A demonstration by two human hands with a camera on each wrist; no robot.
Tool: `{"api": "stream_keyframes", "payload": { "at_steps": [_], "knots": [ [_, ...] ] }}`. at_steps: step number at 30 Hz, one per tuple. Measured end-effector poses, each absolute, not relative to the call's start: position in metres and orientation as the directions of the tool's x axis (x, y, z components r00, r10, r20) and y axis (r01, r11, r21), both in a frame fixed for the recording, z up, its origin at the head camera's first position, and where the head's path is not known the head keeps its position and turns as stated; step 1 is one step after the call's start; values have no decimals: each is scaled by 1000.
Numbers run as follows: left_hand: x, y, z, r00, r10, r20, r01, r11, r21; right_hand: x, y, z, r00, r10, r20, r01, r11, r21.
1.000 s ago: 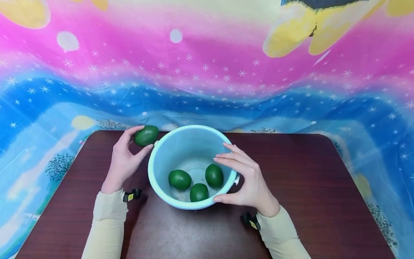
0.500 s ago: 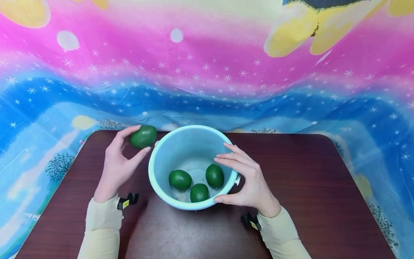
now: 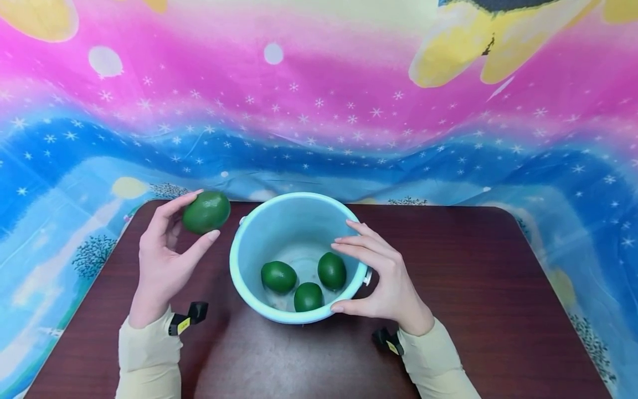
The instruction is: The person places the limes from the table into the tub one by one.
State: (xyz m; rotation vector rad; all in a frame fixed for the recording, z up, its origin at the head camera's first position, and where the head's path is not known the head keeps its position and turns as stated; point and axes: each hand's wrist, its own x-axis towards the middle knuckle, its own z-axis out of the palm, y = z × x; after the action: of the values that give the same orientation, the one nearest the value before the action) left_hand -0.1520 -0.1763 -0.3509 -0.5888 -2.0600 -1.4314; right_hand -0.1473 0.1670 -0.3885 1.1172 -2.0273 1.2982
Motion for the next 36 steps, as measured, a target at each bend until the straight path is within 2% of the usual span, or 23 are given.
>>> {"api": "stream_keyframes", "payload": {
  "at_steps": [14,25,36],
  "knots": [
    [-143,-167,-340,-689,80,720,704,309,639,-147,166,-390,-552,-377,744,-833,213,-511],
    [-144,-163,-353,-650,168,741,735,384,558,-149,166,-391,-541,-371,755,-840,203,-503],
    [-140,-158,-361,-648,185,739,744,364,561,-149,166,-390,-544,-375,751,-838,209,-504]
  ]
}}
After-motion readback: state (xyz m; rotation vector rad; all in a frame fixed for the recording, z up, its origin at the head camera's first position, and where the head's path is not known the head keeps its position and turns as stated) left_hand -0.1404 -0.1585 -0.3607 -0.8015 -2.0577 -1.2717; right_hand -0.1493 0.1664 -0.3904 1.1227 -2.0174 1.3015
